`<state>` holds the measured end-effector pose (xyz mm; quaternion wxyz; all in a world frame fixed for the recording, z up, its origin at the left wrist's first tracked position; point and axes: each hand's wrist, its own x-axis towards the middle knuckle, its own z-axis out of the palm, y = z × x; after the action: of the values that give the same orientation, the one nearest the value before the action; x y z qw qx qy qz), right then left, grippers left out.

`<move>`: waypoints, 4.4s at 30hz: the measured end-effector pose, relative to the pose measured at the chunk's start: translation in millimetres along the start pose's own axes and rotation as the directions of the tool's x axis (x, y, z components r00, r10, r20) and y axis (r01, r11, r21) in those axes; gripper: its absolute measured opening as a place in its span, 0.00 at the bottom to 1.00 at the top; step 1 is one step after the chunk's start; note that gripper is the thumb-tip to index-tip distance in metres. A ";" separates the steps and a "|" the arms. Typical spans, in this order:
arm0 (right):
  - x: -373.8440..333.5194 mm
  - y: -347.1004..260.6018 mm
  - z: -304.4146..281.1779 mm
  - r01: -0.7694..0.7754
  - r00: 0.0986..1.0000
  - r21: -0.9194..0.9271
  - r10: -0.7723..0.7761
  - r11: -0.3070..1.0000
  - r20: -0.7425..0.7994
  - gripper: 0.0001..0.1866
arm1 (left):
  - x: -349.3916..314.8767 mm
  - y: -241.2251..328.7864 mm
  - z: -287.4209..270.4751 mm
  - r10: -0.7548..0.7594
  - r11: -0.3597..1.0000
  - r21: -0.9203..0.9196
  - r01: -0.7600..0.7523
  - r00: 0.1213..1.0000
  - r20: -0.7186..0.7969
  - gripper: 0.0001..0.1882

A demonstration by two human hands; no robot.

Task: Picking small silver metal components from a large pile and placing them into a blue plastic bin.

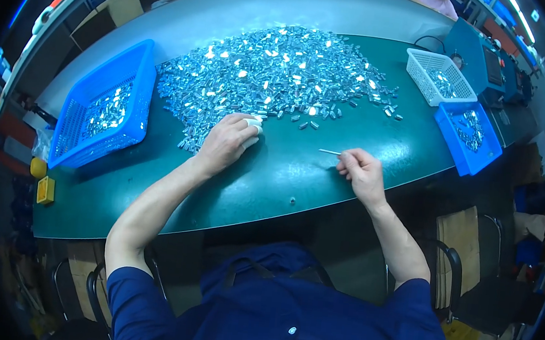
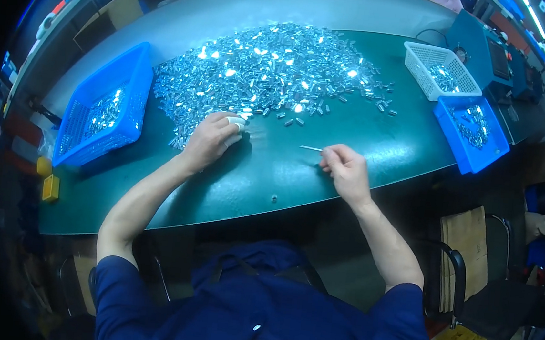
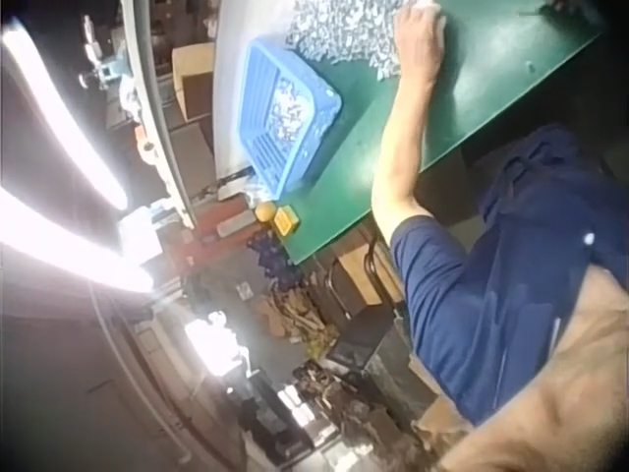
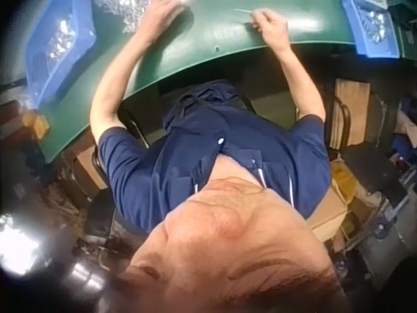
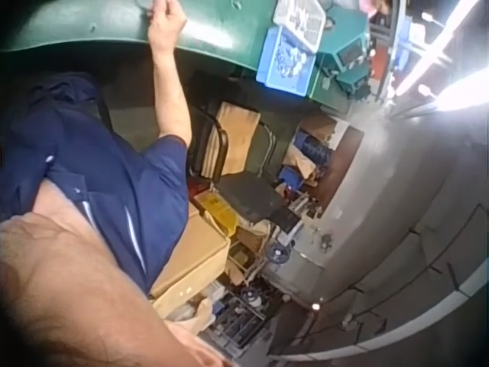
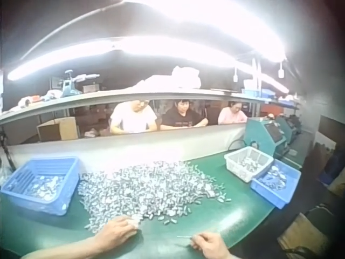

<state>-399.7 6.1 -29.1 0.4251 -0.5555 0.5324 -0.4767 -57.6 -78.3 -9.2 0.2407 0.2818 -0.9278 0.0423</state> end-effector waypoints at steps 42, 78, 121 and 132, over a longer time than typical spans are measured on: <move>28.0 -48.8 183.1 0.178 0.648 -0.166 0.011 0.970 0.762 0.14 | -118.2 69.4 -39.8 -0.702 0.610 -0.560 0.560 0.710 -0.055 0.10; 43.7 -43.8 170.9 0.039 0.834 0.115 -0.096 0.993 0.544 0.18 | -95.0 -26.2 -118.2 -0.504 0.821 0.198 0.536 0.842 -0.191 0.11; 35.0 -40.0 170.7 0.360 0.825 0.102 -0.368 0.927 0.429 0.11 | -101.2 69.2 -48.0 -0.875 -0.010 -0.914 0.406 0.440 0.205 0.11; 32.3 -43.8 172.8 0.172 0.820 0.103 -0.200 0.980 0.536 0.19 | -88.9 80.0 -30.6 -0.884 0.072 -0.917 0.392 0.450 0.123 0.11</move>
<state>-222.5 -29.1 -15.5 0.5238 -0.7063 0.3211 -0.3516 -23.7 39.9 -19.5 0.5548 0.4931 -0.4710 -0.4767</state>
